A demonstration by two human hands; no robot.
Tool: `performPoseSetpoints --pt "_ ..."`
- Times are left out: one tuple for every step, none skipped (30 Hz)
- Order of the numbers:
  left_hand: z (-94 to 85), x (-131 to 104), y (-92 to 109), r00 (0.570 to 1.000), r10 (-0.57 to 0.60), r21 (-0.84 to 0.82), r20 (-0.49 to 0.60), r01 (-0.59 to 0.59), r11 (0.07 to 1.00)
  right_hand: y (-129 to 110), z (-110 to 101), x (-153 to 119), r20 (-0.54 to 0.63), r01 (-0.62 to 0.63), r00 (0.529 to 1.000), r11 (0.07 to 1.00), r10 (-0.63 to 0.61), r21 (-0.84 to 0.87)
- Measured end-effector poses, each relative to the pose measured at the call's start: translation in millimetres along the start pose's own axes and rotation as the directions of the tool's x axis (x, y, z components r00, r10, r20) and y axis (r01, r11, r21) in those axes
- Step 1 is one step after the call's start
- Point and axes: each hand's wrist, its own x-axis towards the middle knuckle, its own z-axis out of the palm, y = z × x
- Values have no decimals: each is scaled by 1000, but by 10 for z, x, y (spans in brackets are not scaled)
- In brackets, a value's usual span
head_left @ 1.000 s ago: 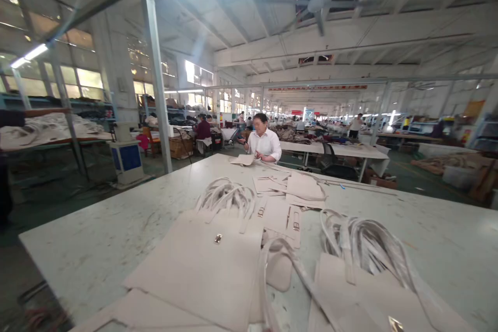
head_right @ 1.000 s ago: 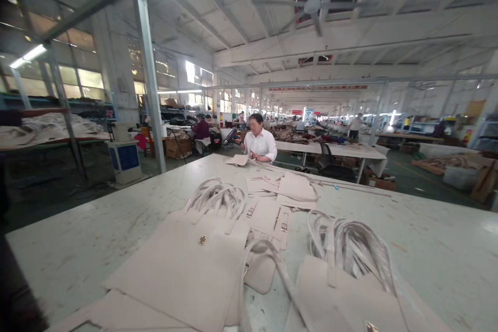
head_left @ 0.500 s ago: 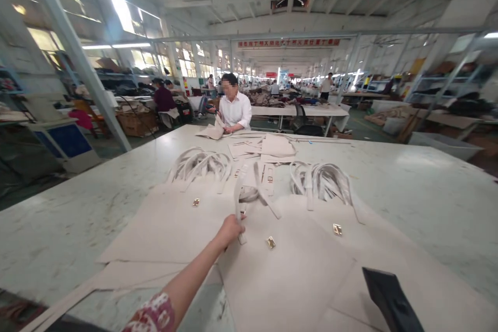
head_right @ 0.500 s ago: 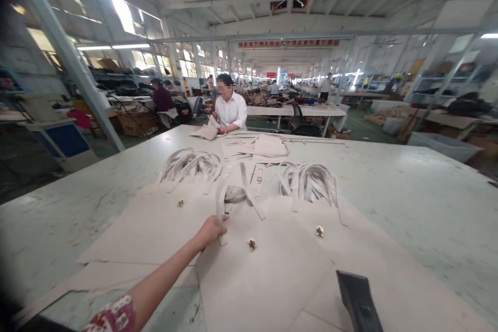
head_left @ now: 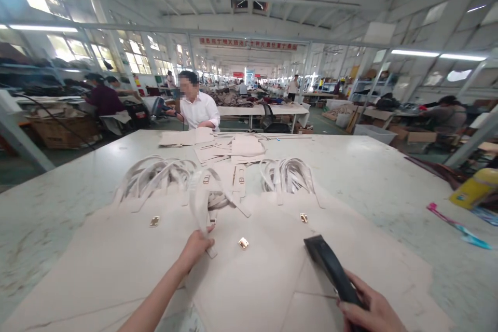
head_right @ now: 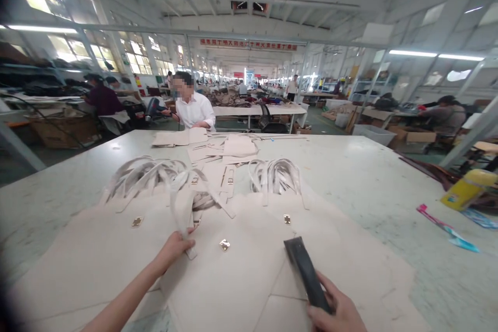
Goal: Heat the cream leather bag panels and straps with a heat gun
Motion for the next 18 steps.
performPoseSetpoints --pt "3 -6 -8 1000 -1 4 -9 2 1000 -75 42 84 14 -15 1000 1000 14 28" --pt "7 -11 -16 1000 -3 8 -19 3 1000 -141 76 172 5 -21 1000 998 20 57" --pt "12 -14 -24 1000 -4 12 -29 4 1000 -195 96 257 -22 -17 1000 997 19 79" --pt "16 -16 -32 999 -4 18 -39 4 1000 -239 101 334 -56 -5 998 995 10 95" --pt "20 -16 -39 999 -4 24 -48 5 1000 -273 89 396 -87 11 996 995 -2 101" --pt "23 -14 -47 999 -4 31 -54 5 999 -298 61 437 -110 23 994 995 -12 96" --pt "25 -11 -56 998 -4 39 -57 6 999 -317 22 454 -128 32 992 995 -21 91" --pt "26 -6 -67 998 -3 46 -58 5 999 -329 -22 445 -146 42 989 995 -29 92" --pt "26 0 -81 998 0 52 -56 3 999 -335 -66 412 -160 49 987 994 -33 94" --pt "26 8 -97 999 4 57 -53 -1 998 -337 -103 361 -167 48 985 994 -32 93" --pt "26 19 -117 999 9 62 -49 -6 998 -334 -128 299 -164 42 986 995 -27 90" --pt "27 32 -138 999 15 66 -45 -12 998 -329 -138 235 -151 34 988 996 -21 85" --pt "28 46 -161 999 21 70 -43 -18 997 -322 -132 177 -131 21 991 997 -12 72" --pt "31 62 -184 999 26 74 -44 -23 997 -315 -114 134 -109 8 994 998 -2 55" --pt "34 77 -205 999 30 78 -45 -26 997 -311 -86 111 -90 -2 996 999 5 36" --pt "38 90 -223 998 33 82 -47 -29 996 -312 -53 111 -79 -7 997 1000 8 19" --pt "43 99 -237 998 34 86 -48 -30 996 -320 -21 134 -78 -7 997 1000 7 4" --pt "47 104 -245 998 35 89 -49 -30 996 -336 9 178 -84 -3 996 1000 2 -12"
